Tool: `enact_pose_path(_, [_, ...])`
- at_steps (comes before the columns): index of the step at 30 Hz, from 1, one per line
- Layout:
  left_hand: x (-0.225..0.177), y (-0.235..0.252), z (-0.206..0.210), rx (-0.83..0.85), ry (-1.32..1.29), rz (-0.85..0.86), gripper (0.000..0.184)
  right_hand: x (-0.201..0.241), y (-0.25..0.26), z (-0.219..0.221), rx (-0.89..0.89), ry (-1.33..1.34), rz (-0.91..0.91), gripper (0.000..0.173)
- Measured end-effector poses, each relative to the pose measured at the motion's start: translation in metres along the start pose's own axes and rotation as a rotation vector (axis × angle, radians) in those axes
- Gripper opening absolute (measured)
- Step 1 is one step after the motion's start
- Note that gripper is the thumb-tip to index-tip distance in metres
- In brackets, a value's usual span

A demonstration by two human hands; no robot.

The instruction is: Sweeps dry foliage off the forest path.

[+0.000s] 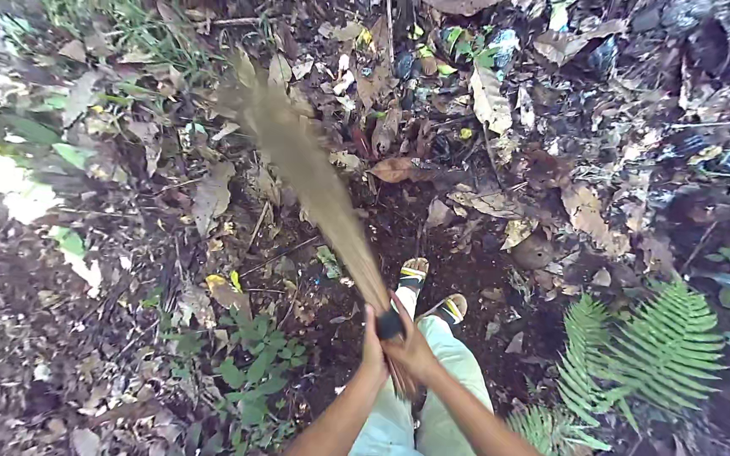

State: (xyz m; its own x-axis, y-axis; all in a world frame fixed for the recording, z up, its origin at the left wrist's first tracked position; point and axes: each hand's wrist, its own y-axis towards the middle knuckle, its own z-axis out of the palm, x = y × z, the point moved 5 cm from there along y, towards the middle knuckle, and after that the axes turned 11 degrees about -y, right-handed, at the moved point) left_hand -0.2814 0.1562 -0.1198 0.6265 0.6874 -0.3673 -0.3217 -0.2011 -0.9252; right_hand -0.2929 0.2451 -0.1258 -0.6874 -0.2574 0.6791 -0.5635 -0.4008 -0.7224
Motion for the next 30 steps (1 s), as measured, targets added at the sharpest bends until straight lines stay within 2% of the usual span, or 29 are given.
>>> enact_pose_path(3, [0.059,-0.035,0.0,0.207,0.239,-0.442,0.054,-0.057,-0.081,0.009,-0.499,0.242,0.158,0.119])
enact_pose_path(5, [0.084,-0.03,-0.01,0.27,0.27,-0.598,0.051,-0.082,-0.09,0.015,-0.609,0.321,0.273,0.123])
enact_pose_path(6, [0.088,-0.02,-0.017,0.237,0.26,-0.577,0.049,-0.089,-0.078,0.017,-0.548,0.321,0.299,0.121])
enact_pose_path(8, [0.071,0.006,-0.032,0.095,0.152,-0.352,0.047,-0.092,-0.026,0.017,-0.222,0.199,0.26,0.113])
enact_pose_path(10, [0.034,0.043,-0.035,-0.039,-0.064,-0.078,0.047,-0.063,0.048,0.021,0.131,-0.002,0.199,0.11])
enact_pose_path(11, [0.013,0.063,-0.032,-0.067,-0.164,0.021,0.047,-0.04,0.081,0.021,0.241,-0.08,0.181,0.11])
enact_pose_path(14, [-0.016,0.1,-0.014,-0.096,-0.309,0.139,0.047,-0.001,0.127,0.01,0.336,-0.155,0.113,0.11])
enact_pose_path(18, [0.01,0.07,0.021,-0.12,-0.337,0.155,0.061,0.002,0.095,-0.029,0.372,-0.308,0.022,0.107])
enact_pose_path(20, [0.024,0.039,0.023,-0.078,-0.236,0.065,0.068,-0.004,0.053,-0.039,0.283,-0.287,0.023,0.105])
enact_pose_path(21, [0.031,0.022,0.02,-0.044,-0.133,-0.013,0.068,-0.013,0.026,-0.037,0.173,-0.202,0.044,0.105])
enact_pose_path(24, [0.063,-0.014,0.008,0.103,0.172,-0.352,0.059,-0.055,-0.054,-0.013,-0.323,0.158,0.17,0.111])
enact_pose_path(26, [0.081,-0.016,0.006,0.224,0.307,-0.542,0.051,-0.079,-0.075,0.001,-0.585,0.298,0.264,0.115])
enact_pose_path(28, [0.078,-0.003,0.013,0.29,0.401,-0.572,0.048,-0.092,-0.06,-0.001,-0.615,0.35,0.322,0.113])
enact_pose_path(30, [0.059,0.028,0.018,0.211,0.328,-0.412,0.046,-0.09,-0.01,-0.017,-0.408,0.275,0.285,0.107])
